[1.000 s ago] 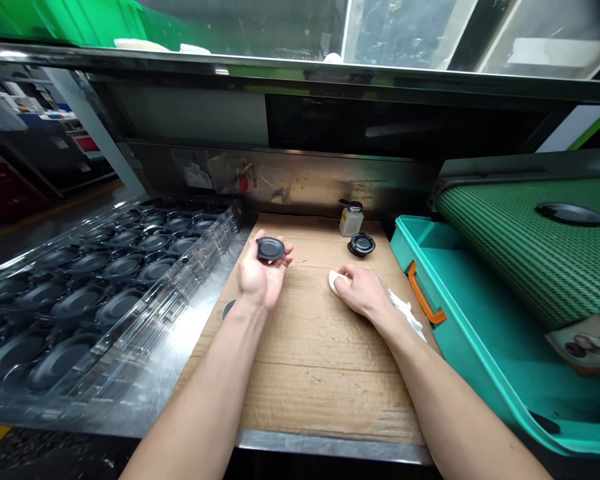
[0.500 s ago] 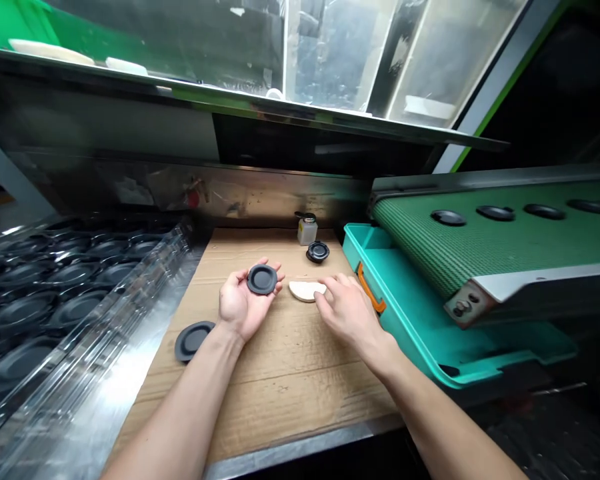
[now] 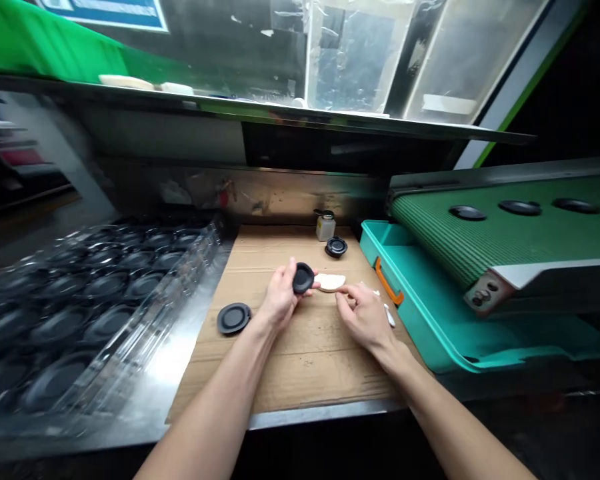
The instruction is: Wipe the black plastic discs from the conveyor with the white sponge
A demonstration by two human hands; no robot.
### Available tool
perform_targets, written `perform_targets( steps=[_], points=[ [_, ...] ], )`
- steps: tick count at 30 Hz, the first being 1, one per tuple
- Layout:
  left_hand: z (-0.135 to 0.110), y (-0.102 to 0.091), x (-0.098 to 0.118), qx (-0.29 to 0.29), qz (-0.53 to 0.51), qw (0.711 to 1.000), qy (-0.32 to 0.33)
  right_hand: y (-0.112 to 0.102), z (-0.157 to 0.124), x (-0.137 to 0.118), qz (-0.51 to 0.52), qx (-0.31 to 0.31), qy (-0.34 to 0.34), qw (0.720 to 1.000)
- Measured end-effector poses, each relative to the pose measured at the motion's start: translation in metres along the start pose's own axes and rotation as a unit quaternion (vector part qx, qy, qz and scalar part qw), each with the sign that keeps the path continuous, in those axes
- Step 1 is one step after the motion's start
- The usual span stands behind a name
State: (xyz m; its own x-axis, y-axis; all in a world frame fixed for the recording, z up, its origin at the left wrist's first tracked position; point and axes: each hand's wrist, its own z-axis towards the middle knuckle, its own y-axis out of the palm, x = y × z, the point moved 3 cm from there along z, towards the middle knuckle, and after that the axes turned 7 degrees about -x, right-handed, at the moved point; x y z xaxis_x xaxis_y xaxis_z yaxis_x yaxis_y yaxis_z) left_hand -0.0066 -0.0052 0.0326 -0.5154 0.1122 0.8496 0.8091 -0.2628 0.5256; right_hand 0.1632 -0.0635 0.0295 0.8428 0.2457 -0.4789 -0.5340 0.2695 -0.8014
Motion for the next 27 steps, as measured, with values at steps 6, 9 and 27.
perform_targets(
  steps=[6, 9, 27],
  points=[
    [-0.065, -0.038, 0.073, 0.0, 0.31, 0.951, -0.004, 0.036, 0.032, 0.013, -0.105, -0.063, -0.018, 0.992],
    [-0.093, -0.075, 0.108, 0.042, 0.5, 0.864, -0.048, 0.047, 0.033, 0.016, -0.112, -0.068, -0.02, 0.991],
    [-0.069, -0.122, 0.09, 0.004, 0.613, 0.769, -0.181, 0.044, 0.029, 0.022, -0.067, -0.025, -0.031, 0.997]
  ],
)
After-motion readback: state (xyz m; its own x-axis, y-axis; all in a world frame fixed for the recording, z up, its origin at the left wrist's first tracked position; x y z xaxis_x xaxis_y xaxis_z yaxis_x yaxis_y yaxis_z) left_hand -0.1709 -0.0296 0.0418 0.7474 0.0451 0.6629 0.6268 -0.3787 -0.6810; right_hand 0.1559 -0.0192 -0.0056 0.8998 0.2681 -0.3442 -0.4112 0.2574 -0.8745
